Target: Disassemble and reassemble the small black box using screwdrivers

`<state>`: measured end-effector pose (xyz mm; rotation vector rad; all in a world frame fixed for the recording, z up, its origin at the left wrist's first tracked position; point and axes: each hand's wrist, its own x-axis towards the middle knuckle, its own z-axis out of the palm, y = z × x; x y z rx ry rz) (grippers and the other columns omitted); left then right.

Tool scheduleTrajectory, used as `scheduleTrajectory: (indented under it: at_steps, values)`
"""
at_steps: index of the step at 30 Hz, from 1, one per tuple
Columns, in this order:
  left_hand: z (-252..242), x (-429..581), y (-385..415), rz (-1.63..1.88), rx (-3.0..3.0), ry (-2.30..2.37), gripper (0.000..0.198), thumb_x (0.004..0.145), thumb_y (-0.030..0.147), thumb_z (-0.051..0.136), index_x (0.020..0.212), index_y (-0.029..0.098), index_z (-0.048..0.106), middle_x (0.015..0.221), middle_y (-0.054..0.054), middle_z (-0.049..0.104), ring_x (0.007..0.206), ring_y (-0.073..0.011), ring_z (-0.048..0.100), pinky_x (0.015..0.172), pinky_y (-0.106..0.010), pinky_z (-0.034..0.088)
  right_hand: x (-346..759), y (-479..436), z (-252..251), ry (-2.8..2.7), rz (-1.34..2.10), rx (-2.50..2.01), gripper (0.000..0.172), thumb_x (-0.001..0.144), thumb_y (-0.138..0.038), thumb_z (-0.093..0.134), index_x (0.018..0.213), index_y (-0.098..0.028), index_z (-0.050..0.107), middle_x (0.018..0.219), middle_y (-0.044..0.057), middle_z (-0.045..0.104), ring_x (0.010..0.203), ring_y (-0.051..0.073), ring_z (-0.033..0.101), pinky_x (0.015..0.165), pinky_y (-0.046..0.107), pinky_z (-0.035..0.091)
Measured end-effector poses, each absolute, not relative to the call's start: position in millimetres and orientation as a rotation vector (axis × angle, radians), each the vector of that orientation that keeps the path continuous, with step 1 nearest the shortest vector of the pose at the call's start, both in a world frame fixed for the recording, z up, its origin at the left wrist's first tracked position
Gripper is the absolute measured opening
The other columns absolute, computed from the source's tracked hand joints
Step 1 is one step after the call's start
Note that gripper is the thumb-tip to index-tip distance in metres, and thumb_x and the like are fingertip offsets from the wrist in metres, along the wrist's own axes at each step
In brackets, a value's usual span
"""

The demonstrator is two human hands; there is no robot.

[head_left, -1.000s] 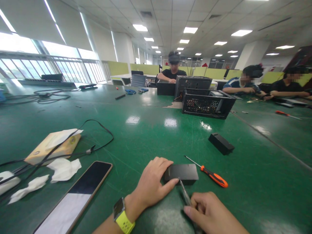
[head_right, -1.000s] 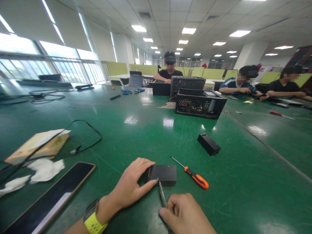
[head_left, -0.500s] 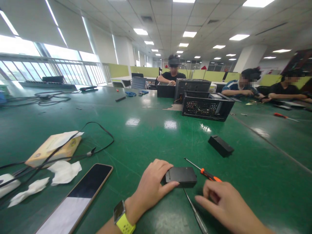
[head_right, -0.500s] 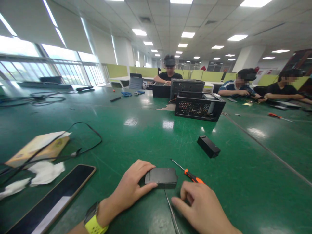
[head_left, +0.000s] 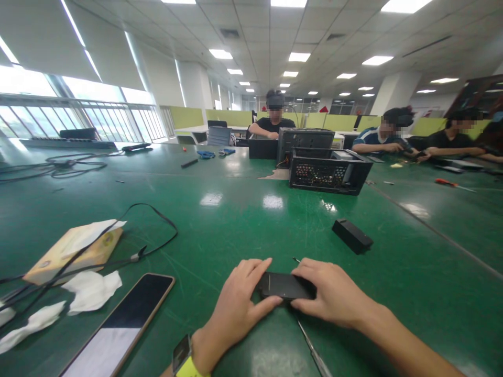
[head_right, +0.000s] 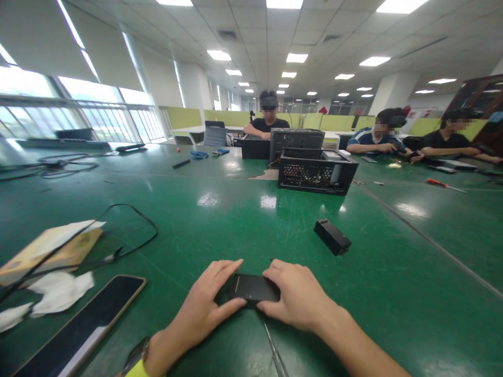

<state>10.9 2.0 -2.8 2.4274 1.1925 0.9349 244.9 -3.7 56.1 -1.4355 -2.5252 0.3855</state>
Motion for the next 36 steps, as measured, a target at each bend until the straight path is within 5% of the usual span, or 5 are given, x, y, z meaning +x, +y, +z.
scheduleTrajectory:
  at_steps: [10,18,22,30,36]
  values:
    - [2.1,14.1,-3.7,0.999,2.536,1.197,0.046,0.089,0.039,0.063,0.129,0.018,0.053,0.114,-0.013,0.061,0.102,-0.0297,0.057,0.085,-0.047,0.051,341.2,46.1,36.8,-1.593,-0.087,-2.278,0.055,0.079,-0.065,0.050,0.098,-0.019,0.075,0.100,0.016,0.073,0.084,0.037,0.068,0.057,0.039,0.045]
    - [6.0,13.5,-5.5,1.010,2.550,1.210,0.038,0.090,0.035,0.062,0.124,0.017,0.056,0.109,-0.012,0.063,0.099,-0.0288,0.058,0.082,-0.046,0.052,389.8,64.6,26.7,-1.609,-0.073,-2.179,0.054,0.084,-0.054,0.046,0.117,-0.017,0.066,0.112,0.016,0.066,0.093,0.031,0.065,0.070,0.040,0.049]
    - [7.6,15.0,-4.8,1.017,2.547,1.201,0.037,0.090,0.034,0.062,0.122,0.017,0.058,0.108,-0.012,0.063,0.097,-0.0281,0.058,0.082,-0.045,0.052,422.2,70.2,20.0,-1.716,0.093,-2.087,0.051,0.072,-0.040,0.061,0.114,-0.012,0.068,0.105,0.014,0.069,0.077,0.024,0.065,0.071,0.035,0.050]
    - [5.9,14.6,-4.9,0.963,2.537,1.207,0.036,0.091,0.033,0.061,0.122,0.016,0.057,0.109,-0.012,0.063,0.098,-0.0284,0.057,0.083,-0.046,0.051,431.2,69.7,8.4,-1.590,0.110,-2.082,0.055,0.073,-0.051,0.059,0.109,-0.011,0.072,0.077,0.011,0.073,0.063,0.026,0.064,0.062,0.037,0.048]
    - [4.6,14.8,-5.1,0.971,2.537,1.204,0.033,0.091,0.032,0.060,0.120,0.017,0.058,0.107,-0.011,0.063,0.096,-0.0275,0.058,0.082,-0.045,0.051,420.3,66.9,28.5,-1.459,-0.066,-2.009,0.062,0.071,-0.060,0.057,0.111,-0.014,0.072,0.080,0.010,0.072,0.069,0.028,0.065,0.065,0.039,0.048]
